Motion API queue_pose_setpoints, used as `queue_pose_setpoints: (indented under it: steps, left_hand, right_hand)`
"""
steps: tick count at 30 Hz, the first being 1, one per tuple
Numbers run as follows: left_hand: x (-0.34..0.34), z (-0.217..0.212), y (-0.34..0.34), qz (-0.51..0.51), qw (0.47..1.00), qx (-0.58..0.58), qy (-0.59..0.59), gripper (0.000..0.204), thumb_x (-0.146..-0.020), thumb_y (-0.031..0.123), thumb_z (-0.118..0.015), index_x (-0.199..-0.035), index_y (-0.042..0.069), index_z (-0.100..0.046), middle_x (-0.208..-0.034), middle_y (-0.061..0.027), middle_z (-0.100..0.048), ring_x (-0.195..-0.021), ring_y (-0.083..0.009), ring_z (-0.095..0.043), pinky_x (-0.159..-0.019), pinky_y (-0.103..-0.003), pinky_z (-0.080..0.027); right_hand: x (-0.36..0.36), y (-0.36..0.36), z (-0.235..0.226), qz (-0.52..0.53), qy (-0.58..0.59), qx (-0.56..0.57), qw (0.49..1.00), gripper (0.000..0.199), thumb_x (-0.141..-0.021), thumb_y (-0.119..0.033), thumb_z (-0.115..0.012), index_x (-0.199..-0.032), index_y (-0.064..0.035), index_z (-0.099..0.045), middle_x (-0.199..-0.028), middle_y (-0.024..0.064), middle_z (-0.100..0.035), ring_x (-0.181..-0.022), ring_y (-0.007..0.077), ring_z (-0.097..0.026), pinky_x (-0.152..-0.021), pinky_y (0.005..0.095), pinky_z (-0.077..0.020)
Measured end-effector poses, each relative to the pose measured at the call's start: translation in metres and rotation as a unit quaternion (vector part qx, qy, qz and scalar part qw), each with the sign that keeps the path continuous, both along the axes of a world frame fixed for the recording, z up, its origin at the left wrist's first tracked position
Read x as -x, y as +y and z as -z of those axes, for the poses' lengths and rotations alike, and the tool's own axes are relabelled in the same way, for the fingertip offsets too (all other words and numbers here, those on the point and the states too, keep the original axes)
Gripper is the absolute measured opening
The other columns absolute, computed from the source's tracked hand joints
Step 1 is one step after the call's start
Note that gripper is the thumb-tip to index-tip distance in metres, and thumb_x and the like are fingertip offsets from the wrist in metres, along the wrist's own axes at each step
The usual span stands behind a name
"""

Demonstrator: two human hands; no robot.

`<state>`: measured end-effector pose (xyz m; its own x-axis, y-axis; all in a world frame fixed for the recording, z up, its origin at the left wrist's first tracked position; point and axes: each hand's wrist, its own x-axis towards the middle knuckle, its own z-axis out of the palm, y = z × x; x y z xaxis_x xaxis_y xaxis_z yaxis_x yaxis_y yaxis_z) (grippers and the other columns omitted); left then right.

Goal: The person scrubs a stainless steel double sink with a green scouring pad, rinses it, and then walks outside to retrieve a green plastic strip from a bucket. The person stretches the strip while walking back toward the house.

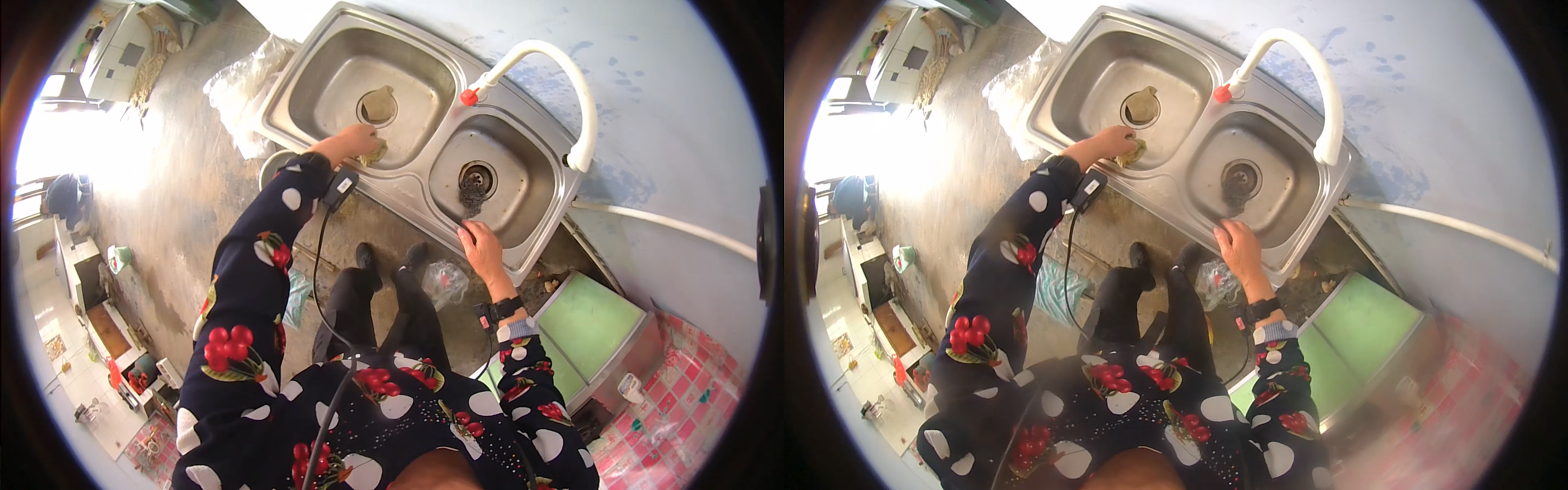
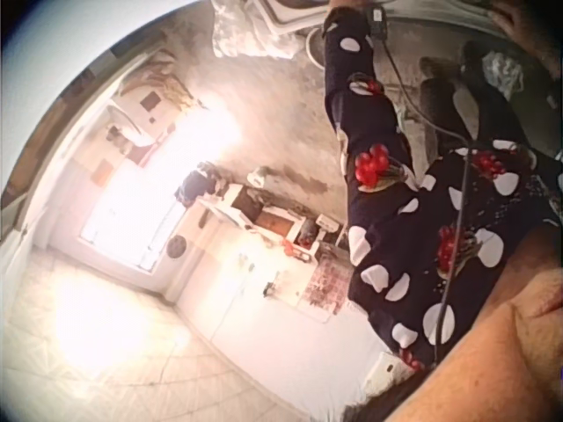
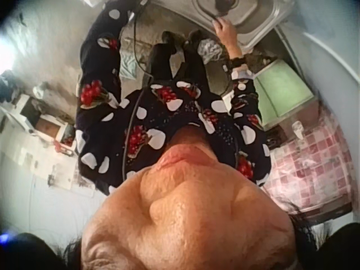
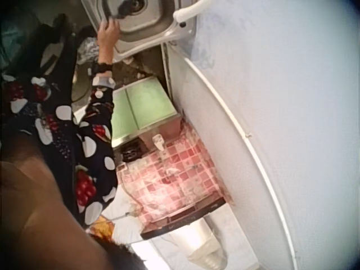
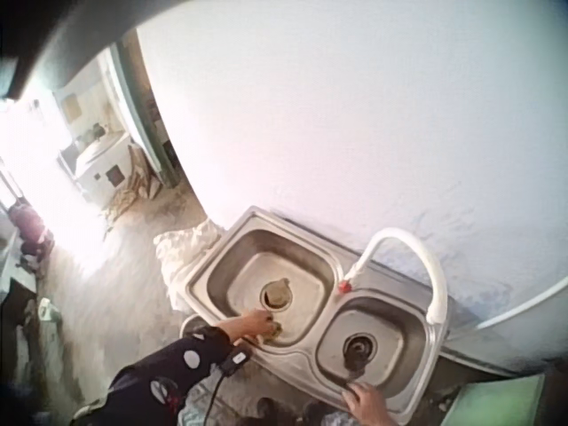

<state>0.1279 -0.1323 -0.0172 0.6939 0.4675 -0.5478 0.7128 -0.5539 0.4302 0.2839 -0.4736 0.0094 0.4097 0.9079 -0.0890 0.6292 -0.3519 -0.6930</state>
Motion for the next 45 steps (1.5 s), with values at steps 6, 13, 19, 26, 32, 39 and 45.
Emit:
queue_pose_setpoints:
  steps: [6,13,19,26,32,39,45]
  left_hand:
    - [-0.037,-0.002,-0.006,0.079,0.949,0.26,0.162,0.058,-0.073,0.038,-0.06,-0.12,0.005,-0.05,-0.113,-0.0144,-0.057,-0.096,-0.0256,-0.056,-0.081,-0.035,-0.043]
    - [-0.066,0.051,0.045,0.154,0.97,0.186,-0.007,0.05,-0.071,0.028,-0.065,-0.112,0.004,-0.05,-0.105,-0.0173,-0.057,-0.095,-0.0289,-0.056,-0.081,-0.037,-0.042]
    - [-0.079,0.088,0.048,0.235,0.928,0.03,-0.288,0.036,-0.067,0.015,-0.064,-0.1,0.004,-0.053,-0.102,-0.0181,-0.05,-0.095,-0.0321,-0.049,-0.08,-0.037,-0.042]
    - [-0.061,0.108,0.033,0.456,0.862,0.045,-0.217,0.028,-0.063,0.009,-0.064,-0.088,0.004,-0.052,-0.095,-0.0175,-0.044,-0.093,-0.0333,-0.045,-0.075,-0.041,-0.042]
    - [0.018,0.078,0.104,0.534,0.842,0.074,0.016,0.02,-0.064,0.004,-0.061,-0.084,0.005,-0.058,-0.098,-0.0124,-0.046,-0.092,-0.0307,-0.047,-0.073,-0.036,-0.043]
    - [0.013,0.064,0.167,0.388,0.853,-0.349,0.006,0.024,-0.069,0.007,-0.06,-0.092,0.004,-0.056,-0.102,-0.0112,-0.046,-0.097,-0.028,-0.048,-0.072,-0.036,-0.045]
    - [-0.061,0.127,0.155,-0.081,0.904,-0.406,-0.107,0.021,-0.077,0.013,-0.051,-0.093,-0.001,-0.053,-0.097,-0.0182,-0.049,-0.092,-0.0321,-0.049,-0.078,-0.046,-0.045]
  right_hand:
    - [0.002,0.001,0.001,0.022,-0.003,0.001,1.0,0.026,-0.082,-0.023,-0.057,-0.095,-0.0002,-0.061,-0.092,0.0139,-0.06,-0.087,0.0321,-0.056,-0.074,0.0388,-0.0452]
    - [0.0,0.008,-0.004,0.037,0.002,0.007,0.999,0.025,-0.079,-0.021,-0.062,-0.091,0.0005,-0.059,-0.09,0.0144,-0.06,-0.084,0.0318,-0.056,-0.072,0.0381,-0.0464]
    - [0.003,0.014,-0.004,0.059,-0.027,0.017,0.998,0.023,-0.075,-0.018,-0.064,-0.089,0.0002,-0.059,-0.086,0.0132,-0.061,-0.08,0.0309,-0.058,-0.068,0.0375,-0.0472]
    - [0.004,0.017,-0.005,0.076,-0.041,0.048,0.995,0.021,-0.075,-0.017,-0.064,-0.087,0.0001,-0.059,-0.086,0.013,-0.061,-0.079,0.0305,-0.058,-0.068,0.0367,-0.0473]
    - [0.003,0.017,-0.006,0.082,-0.052,0.038,0.995,0.021,-0.075,-0.018,-0.064,-0.086,0.0,-0.059,-0.084,0.0126,-0.061,-0.077,0.0306,-0.057,-0.067,0.0371,-0.0468]
    - [0.004,0.015,-0.005,0.092,-0.058,0.037,0.993,0.021,-0.074,-0.016,-0.064,-0.086,-0.0004,-0.058,-0.083,0.0121,-0.06,-0.075,0.0307,-0.056,-0.065,0.0376,-0.046]
    - [0.004,0.017,-0.003,0.08,-0.068,0.041,0.994,0.02,-0.073,-0.015,-0.064,-0.085,-0.0001,-0.058,-0.082,0.012,-0.059,-0.075,0.0303,-0.055,-0.065,0.0375,-0.0453]
